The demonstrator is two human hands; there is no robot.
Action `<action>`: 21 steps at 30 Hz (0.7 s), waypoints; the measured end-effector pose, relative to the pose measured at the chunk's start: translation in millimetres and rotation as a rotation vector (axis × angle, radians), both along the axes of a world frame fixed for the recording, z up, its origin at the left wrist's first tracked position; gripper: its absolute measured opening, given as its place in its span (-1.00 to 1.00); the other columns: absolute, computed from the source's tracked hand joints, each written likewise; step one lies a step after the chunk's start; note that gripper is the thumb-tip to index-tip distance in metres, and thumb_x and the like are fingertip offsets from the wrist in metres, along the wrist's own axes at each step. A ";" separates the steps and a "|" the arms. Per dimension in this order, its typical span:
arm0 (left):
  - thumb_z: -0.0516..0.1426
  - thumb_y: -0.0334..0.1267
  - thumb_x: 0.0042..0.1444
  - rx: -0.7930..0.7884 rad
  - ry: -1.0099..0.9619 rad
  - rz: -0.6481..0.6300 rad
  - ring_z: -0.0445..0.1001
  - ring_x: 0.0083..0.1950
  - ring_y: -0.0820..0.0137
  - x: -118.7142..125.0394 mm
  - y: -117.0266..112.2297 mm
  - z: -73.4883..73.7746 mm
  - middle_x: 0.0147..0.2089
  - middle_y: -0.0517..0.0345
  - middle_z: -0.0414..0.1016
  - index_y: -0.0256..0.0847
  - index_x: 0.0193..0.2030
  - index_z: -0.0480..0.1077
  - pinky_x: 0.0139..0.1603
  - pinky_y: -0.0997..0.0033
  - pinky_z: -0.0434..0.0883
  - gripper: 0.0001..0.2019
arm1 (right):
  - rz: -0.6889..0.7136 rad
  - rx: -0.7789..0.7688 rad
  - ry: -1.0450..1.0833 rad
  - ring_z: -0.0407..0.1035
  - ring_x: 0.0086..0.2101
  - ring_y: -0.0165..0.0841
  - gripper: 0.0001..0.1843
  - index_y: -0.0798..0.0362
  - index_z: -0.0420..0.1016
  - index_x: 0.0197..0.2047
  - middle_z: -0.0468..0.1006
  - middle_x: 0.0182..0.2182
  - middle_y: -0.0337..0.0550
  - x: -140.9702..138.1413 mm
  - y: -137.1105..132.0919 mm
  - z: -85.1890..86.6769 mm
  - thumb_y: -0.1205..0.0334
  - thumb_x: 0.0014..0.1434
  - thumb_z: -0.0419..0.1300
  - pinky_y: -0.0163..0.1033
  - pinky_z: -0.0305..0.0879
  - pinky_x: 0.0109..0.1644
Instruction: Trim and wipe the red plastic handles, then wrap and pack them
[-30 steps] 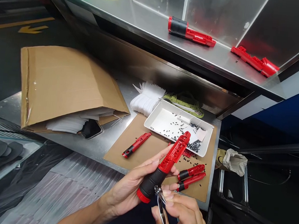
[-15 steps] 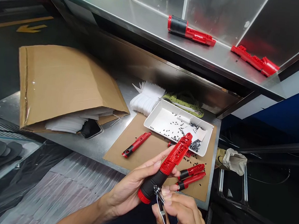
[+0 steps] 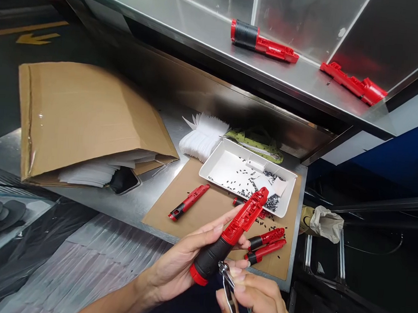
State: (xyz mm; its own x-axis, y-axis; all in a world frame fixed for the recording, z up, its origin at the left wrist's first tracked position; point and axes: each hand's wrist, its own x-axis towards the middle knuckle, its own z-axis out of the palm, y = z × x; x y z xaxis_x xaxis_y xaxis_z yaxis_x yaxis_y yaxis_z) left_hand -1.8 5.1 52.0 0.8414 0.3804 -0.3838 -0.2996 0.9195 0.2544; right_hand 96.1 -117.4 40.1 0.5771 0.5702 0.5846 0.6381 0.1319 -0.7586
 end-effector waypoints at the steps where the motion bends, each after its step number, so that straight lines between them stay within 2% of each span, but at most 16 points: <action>1: 0.18 -0.26 0.24 -0.003 0.015 0.000 0.54 0.02 0.30 0.2 -0.2 0.5 -0.06 -0.03 0.60 -0.12 0.39 0.22 0.15 0.20 0.42 -0.43 | 0.026 -0.026 -0.010 0.60 -0.39 -0.33 -0.89 0.00 0.49 -0.33 0.63 -0.40 -0.20 -0.1 1.7 1.8 0.30 0.14 0.36 -0.27 0.60 -0.26; 6: 0.14 -0.26 0.28 0.047 0.001 -0.006 0.56 -0.05 0.32 0.6 -1.5 2.4 -0.14 -0.05 0.60 -0.12 0.41 0.18 0.08 0.22 0.47 -0.44 | 0.164 -0.035 -0.163 0.58 -0.45 -0.35 -0.84 0.03 0.47 -0.28 0.63 -0.43 -0.20 6.4 8.5 7.6 0.41 0.10 0.36 -0.32 0.57 -0.39; 10: 0.14 -0.27 0.28 0.066 0.019 -0.002 0.56 -0.08 0.37 1.2 -1.1 2.5 -0.15 -0.03 0.60 -0.11 0.42 0.16 0.12 0.21 0.47 -0.43 | 0.149 -0.026 -0.168 0.57 -0.48 -0.36 -0.85 0.04 0.46 -0.30 0.62 -0.45 -0.19 7.2 10.5 7.5 0.40 0.11 0.34 -0.35 0.55 -0.43; 16: 0.15 -0.27 0.27 0.078 0.034 -0.003 0.54 -0.03 0.32 2.5 0.0 2.8 -0.15 -0.03 0.59 -0.10 0.44 0.11 0.14 0.15 0.46 -0.38 | 0.130 -0.025 -0.131 0.58 -0.48 -0.34 -0.85 0.04 0.47 -0.31 0.64 -0.45 -0.18 3.9 11.3 5.4 0.41 0.09 0.36 -0.32 0.56 -0.39; 21: 0.15 -0.27 0.27 0.088 0.031 -0.001 0.55 -0.06 0.34 2.0 -1.4 2.1 -0.15 -0.02 0.59 -0.10 0.43 0.13 0.14 0.19 0.45 -0.39 | 0.121 -0.033 -0.088 0.58 -0.46 -0.33 -0.84 0.04 0.48 -0.32 0.64 -0.43 -0.19 0.8 13.1 3.4 0.44 0.10 0.35 -0.32 0.56 -0.39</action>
